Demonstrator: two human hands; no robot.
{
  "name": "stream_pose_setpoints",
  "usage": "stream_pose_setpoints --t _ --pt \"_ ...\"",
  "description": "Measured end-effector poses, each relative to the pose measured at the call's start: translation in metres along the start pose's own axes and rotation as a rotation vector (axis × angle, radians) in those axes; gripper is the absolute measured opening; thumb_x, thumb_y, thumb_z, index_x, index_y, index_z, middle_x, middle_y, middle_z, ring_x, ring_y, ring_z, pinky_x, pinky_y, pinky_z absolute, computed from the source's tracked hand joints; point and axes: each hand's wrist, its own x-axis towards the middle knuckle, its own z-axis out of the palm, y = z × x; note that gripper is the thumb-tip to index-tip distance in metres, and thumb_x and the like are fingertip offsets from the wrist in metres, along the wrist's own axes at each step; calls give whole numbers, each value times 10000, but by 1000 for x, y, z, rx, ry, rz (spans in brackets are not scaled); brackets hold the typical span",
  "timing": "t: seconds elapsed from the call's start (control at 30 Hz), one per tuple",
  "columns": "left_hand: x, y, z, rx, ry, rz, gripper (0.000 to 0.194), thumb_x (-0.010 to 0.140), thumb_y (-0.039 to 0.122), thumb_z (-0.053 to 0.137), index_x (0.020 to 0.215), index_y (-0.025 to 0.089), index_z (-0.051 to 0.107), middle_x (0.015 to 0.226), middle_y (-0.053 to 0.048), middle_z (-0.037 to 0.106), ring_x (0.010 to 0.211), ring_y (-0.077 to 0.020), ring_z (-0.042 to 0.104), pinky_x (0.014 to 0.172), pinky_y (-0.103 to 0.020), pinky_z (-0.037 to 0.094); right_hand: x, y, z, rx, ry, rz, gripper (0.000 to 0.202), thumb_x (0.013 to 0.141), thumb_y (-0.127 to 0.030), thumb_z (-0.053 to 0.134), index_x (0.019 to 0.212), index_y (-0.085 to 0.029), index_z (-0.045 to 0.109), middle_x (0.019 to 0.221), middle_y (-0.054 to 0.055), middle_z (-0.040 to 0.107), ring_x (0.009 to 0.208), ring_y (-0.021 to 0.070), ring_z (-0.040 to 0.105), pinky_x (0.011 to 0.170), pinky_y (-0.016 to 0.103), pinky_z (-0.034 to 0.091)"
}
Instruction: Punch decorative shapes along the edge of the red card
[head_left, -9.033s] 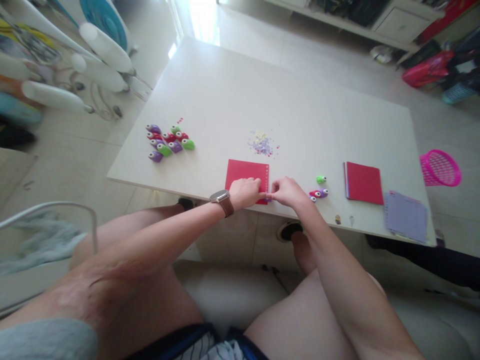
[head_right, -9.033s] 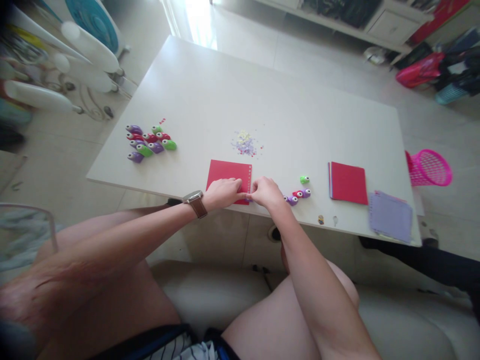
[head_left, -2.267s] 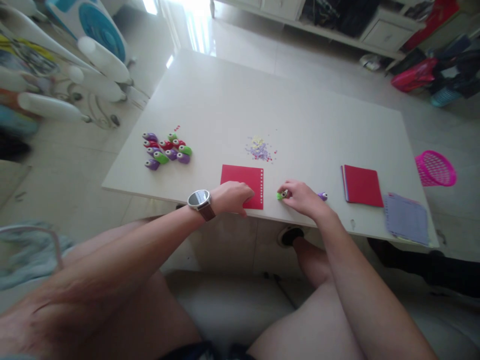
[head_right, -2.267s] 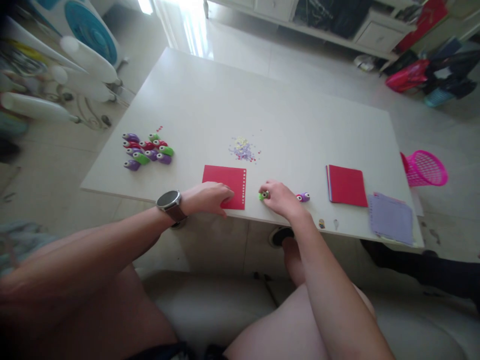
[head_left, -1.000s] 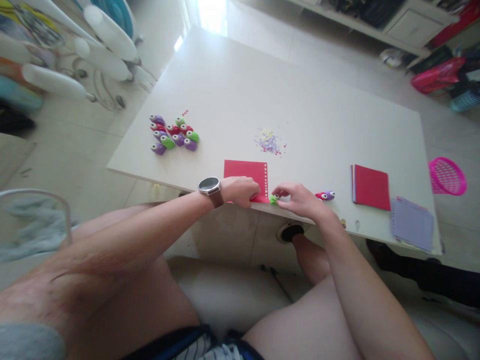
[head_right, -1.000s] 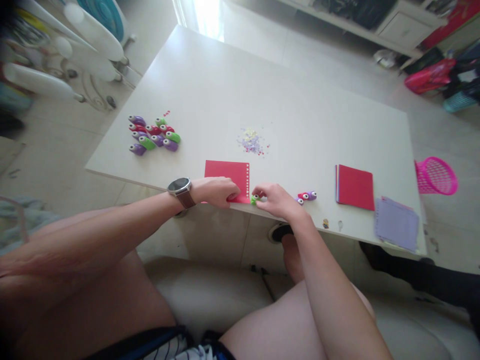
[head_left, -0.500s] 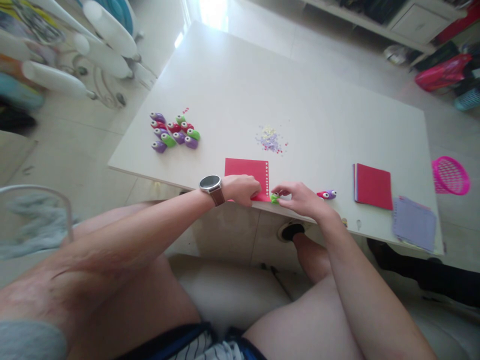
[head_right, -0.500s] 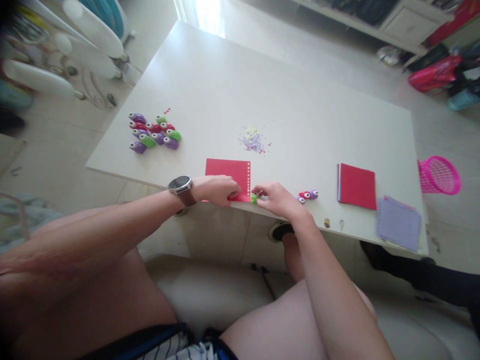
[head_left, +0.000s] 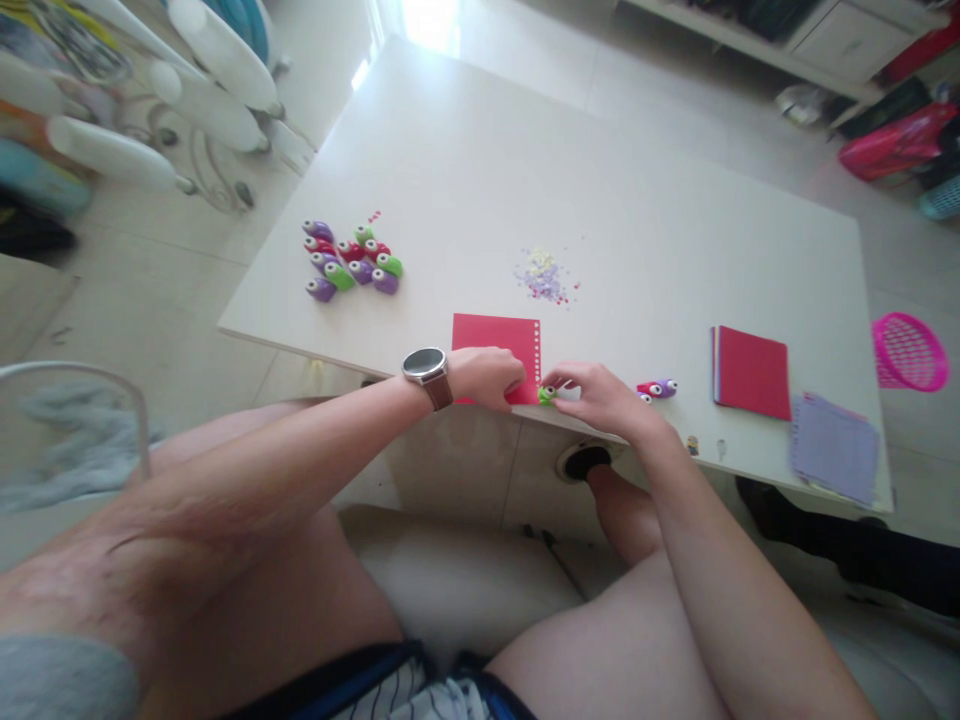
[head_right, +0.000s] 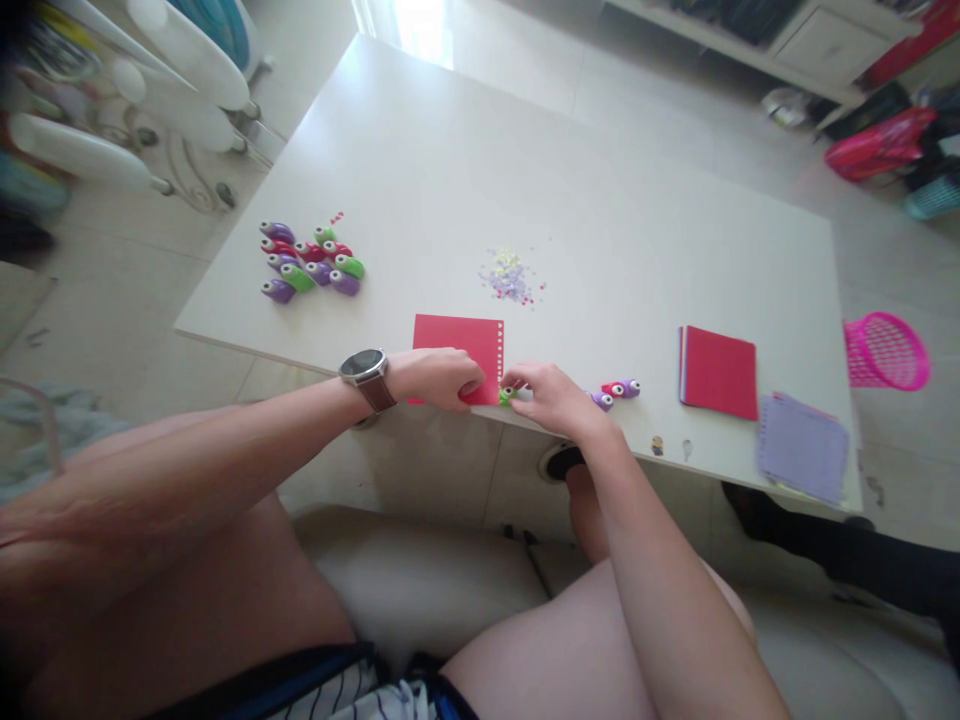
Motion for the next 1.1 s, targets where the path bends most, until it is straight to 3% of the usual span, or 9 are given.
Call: stream_pose_setpoints --t 0.4,0.7,1.1 --pt "0 4 -2 2 24 -21 277 878 457 667 910 223 812 846 -86 771 771 -236 701 661 -326 411 3 -9 5 -24 -12 -37 251 798 -46 636 925 -229 752 964 24 764 943 203 703 870 299 514" --pt "-3 7 -3 0 53 -13 287 928 440 648 863 194 782 781 -67 739 655 -179 586 605 -327 309 4 -12 7 -28 -10 -64 233 826 -66 622 926 -229 754 977 32 762 961 208 697 885 304 506" --pt "-4 9 -4 -11 43 -27 296 935 434 667 926 173 805 822 -77 760 711 -184 624 647 -308 362 4 -13 7 -21 -1 -70 212 831 -92 617 913 -227 758 982 37 778 949 213 704 887 321 513"
